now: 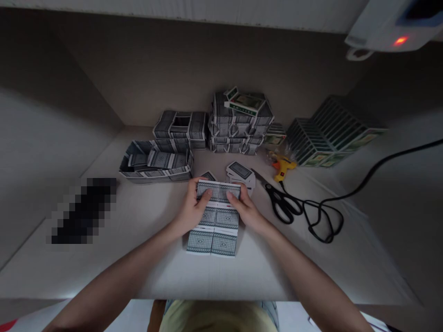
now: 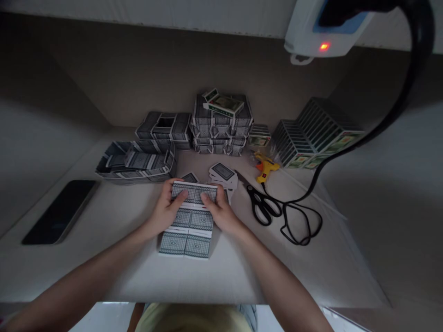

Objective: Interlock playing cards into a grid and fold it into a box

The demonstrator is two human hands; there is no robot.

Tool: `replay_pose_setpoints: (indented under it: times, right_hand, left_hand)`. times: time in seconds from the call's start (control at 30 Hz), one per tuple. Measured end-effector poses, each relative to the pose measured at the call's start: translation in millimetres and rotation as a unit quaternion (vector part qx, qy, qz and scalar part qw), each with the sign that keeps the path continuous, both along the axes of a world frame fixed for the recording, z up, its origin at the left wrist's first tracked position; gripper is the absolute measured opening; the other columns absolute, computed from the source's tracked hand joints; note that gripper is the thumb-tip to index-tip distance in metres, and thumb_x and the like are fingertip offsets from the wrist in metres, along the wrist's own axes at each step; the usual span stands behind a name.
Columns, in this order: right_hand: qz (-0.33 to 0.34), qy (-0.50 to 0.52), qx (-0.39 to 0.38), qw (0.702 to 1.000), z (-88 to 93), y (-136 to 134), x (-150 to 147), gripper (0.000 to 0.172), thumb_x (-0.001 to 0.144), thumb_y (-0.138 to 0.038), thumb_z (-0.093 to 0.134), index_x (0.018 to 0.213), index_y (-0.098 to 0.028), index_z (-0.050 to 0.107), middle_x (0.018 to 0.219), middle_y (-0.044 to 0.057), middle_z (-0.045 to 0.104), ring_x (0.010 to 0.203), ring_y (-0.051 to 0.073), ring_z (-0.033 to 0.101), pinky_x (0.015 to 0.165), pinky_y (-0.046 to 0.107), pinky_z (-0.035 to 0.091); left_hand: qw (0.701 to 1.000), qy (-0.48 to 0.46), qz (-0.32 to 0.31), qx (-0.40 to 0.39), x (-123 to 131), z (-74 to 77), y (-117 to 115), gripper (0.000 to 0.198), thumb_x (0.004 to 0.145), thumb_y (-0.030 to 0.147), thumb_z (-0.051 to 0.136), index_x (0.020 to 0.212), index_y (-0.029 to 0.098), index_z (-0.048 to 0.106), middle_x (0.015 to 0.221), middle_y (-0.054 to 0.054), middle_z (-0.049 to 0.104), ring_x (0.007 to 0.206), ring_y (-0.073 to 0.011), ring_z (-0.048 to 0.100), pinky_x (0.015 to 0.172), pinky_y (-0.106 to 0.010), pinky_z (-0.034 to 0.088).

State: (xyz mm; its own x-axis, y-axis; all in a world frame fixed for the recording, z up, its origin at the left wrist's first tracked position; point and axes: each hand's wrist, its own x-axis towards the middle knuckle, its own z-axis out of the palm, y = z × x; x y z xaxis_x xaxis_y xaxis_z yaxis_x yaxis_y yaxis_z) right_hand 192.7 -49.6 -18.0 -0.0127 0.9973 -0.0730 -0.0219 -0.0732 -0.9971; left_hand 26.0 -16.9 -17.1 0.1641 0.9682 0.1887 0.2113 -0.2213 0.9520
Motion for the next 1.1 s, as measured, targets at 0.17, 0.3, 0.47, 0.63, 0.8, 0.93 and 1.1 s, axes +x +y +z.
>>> replay_pose_setpoints:
  times: [0.17, 0.3, 0.47, 0.63, 0.8, 0.93, 1.1]
  right_hand:
    - [0.168, 0.062, -0.068, 0.982, 13.6, -5, 5, 0.045, 0.070, -0.040, 0.066, 0.109, -0.023, 0.054, 0.111, 0.003, 0.062, 0.105, 0.019, 0.055, 0.093, 0.035, 0.040]
    - [0.162, 0.029, -0.117, 0.979, 9.0, -1, 13, 0.040, 0.057, -0.036, 0.075, 0.090, -0.015, 0.066, 0.090, 0.004, 0.070, 0.083, 0.021, 0.063, 0.080, 0.038, 0.047]
    - [-0.069, 0.100, -0.105, 0.987, 7.5, 13, 32, 0.039, 0.049, -0.030, 0.080, 0.083, -0.016, 0.067, 0.082, 0.004, 0.071, 0.071, 0.021, 0.064, 0.069, 0.035, 0.049]
    - [-0.023, 0.112, -0.133, 0.984, 13.7, 17, 45, 0.034, 0.049, -0.024, 0.080, 0.079, -0.015, 0.068, 0.075, 0.001, 0.070, 0.065, 0.017, 0.063, 0.066, 0.031, 0.047]
    - [0.071, 0.017, -0.166, 0.984, 17.2, 13, 46, 0.029, 0.050, -0.026, 0.080, 0.074, -0.014, 0.069, 0.069, 0.000, 0.069, 0.060, 0.015, 0.060, 0.059, 0.028, 0.045]
    - [0.035, 0.018, -0.169, 0.985, 15.5, 14, 44, 0.034, 0.049, -0.026, 0.081, 0.079, -0.016, 0.068, 0.072, 0.000, 0.069, 0.063, 0.016, 0.061, 0.060, 0.028, 0.045]
    - [-0.058, 0.151, -0.142, 0.977, 4.2, 18, 36, 0.034, 0.057, -0.036, 0.076, 0.083, -0.018, 0.066, 0.074, 0.001, 0.068, 0.067, 0.016, 0.061, 0.064, 0.029, 0.045]
  left_hand:
    - [0.986, -0.066, 0.142, 0.059, -5, 5.6, 11, 0.028, 0.076, 0.027, 0.058, 0.099, 0.023, 0.042, 0.088, 0.000, 0.051, 0.081, -0.0136, 0.052, 0.075, -0.025, 0.042]
    - [0.973, -0.121, 0.194, 0.034, -11, 5.9, 18, 0.035, 0.068, 0.027, 0.065, 0.093, 0.023, 0.041, 0.081, 0.002, 0.050, 0.073, -0.0129, 0.053, 0.068, -0.025, 0.043]
    - [0.981, -0.167, 0.053, -0.083, -15, 10.9, 15, 0.040, 0.065, 0.026, 0.064, 0.098, 0.024, 0.042, 0.086, 0.000, 0.058, 0.073, -0.0163, 0.059, 0.062, -0.029, 0.049]
    - [0.953, -0.181, -0.092, -0.226, -24, 21.2, 18, 0.033, 0.066, 0.030, 0.062, 0.096, 0.019, 0.056, 0.087, -0.004, 0.064, 0.072, -0.0204, 0.063, 0.054, -0.032, 0.053]
    - [0.922, -0.148, -0.133, -0.332, -34, 20.5, 27, 0.025, 0.066, 0.035, 0.065, 0.082, 0.015, 0.066, 0.076, -0.008, 0.068, 0.064, -0.0214, 0.063, 0.054, -0.032, 0.050]
    - [0.944, -0.087, -0.123, -0.295, -27, 9.4, 27, 0.027, 0.066, 0.038, 0.067, 0.082, 0.016, 0.065, 0.077, -0.005, 0.068, 0.066, -0.0191, 0.061, 0.058, -0.030, 0.047]
    - [0.991, -0.029, -0.005, -0.128, -15, -7.8, 24, 0.030, 0.076, 0.044, 0.054, 0.089, 0.018, 0.053, 0.080, -0.001, 0.061, 0.076, -0.0172, 0.056, 0.068, -0.028, 0.043]
